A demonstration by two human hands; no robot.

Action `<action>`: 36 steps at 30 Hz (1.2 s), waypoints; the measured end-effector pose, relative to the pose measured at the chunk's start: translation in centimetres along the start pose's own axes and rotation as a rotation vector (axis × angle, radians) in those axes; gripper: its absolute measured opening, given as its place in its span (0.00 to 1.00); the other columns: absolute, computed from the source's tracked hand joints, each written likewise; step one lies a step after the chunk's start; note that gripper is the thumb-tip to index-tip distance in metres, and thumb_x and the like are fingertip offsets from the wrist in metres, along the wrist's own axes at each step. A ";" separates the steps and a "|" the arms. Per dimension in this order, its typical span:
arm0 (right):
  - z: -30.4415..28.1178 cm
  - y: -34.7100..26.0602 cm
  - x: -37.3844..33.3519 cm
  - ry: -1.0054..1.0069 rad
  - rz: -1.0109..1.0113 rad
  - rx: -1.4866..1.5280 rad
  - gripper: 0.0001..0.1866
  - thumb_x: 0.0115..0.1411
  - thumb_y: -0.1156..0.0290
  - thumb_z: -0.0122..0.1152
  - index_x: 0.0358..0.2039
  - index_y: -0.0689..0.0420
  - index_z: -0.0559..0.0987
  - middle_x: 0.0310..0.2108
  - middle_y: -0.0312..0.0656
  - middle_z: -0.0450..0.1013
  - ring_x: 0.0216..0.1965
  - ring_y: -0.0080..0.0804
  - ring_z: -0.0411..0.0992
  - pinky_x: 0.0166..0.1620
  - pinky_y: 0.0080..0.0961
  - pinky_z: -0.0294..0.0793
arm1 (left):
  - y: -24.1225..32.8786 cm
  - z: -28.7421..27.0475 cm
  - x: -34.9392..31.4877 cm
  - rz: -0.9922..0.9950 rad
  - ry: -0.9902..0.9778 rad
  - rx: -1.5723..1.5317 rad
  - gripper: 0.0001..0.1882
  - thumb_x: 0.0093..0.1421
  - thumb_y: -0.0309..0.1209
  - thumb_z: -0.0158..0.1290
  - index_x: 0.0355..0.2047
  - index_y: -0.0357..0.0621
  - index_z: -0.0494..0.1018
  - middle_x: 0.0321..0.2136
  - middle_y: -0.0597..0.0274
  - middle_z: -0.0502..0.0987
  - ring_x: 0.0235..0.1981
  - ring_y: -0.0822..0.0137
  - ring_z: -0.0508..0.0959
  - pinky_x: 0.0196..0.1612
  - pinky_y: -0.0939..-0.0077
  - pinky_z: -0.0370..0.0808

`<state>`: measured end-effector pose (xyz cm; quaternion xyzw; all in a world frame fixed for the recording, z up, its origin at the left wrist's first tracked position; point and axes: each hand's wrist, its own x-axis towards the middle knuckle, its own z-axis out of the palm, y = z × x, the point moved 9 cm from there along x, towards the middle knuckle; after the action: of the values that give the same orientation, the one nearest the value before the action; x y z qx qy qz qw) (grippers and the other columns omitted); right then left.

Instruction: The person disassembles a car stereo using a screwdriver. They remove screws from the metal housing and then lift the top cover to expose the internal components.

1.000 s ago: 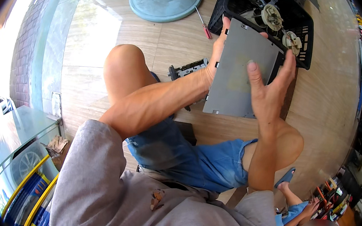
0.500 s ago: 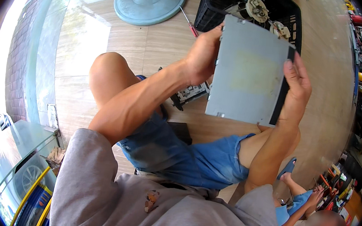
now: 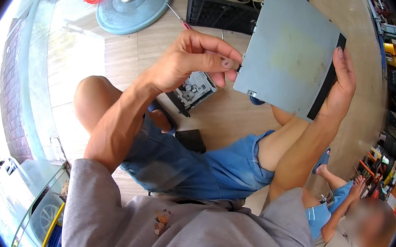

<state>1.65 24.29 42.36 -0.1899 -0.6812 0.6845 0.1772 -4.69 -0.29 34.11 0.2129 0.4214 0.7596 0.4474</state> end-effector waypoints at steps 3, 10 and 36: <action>0.0 0.6 0.2 -0.020 0.016 -0.001 0.19 0.69 0.64 0.47 0.51 0.67 0.72 0.44 0.53 0.77 0.41 0.44 0.80 0.45 0.38 0.81 | 0.4 0.2 -0.2 -0.025 -0.033 0.024 0.14 0.59 0.22 0.56 0.46 0.32 0.78 0.32 0.54 0.83 0.34 0.70 0.83 0.38 0.79 0.80; -0.1 0.7 -0.4 0.013 0.107 -0.015 0.20 0.69 0.63 0.45 0.52 0.67 0.72 0.45 0.54 0.77 0.41 0.44 0.80 0.47 0.37 0.80 | 0.0 0.1 0.7 -0.076 0.003 0.206 0.14 0.57 0.17 0.55 0.45 0.30 0.78 0.32 0.55 0.82 0.35 0.67 0.83 0.39 0.77 0.81; 3.1 1.6 -1.8 -0.006 0.168 0.049 0.22 0.69 0.60 0.43 0.53 0.65 0.72 0.46 0.53 0.77 0.43 0.44 0.79 0.47 0.38 0.80 | -0.1 -0.2 0.6 -0.076 -0.046 0.460 0.11 0.62 0.22 0.54 0.44 0.30 0.78 0.30 0.56 0.83 0.33 0.71 0.83 0.37 0.80 0.81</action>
<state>1.64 20.71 40.80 -0.2400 -0.6465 0.7139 0.1217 -5.10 0.18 33.84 0.3103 0.5809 0.6210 0.4249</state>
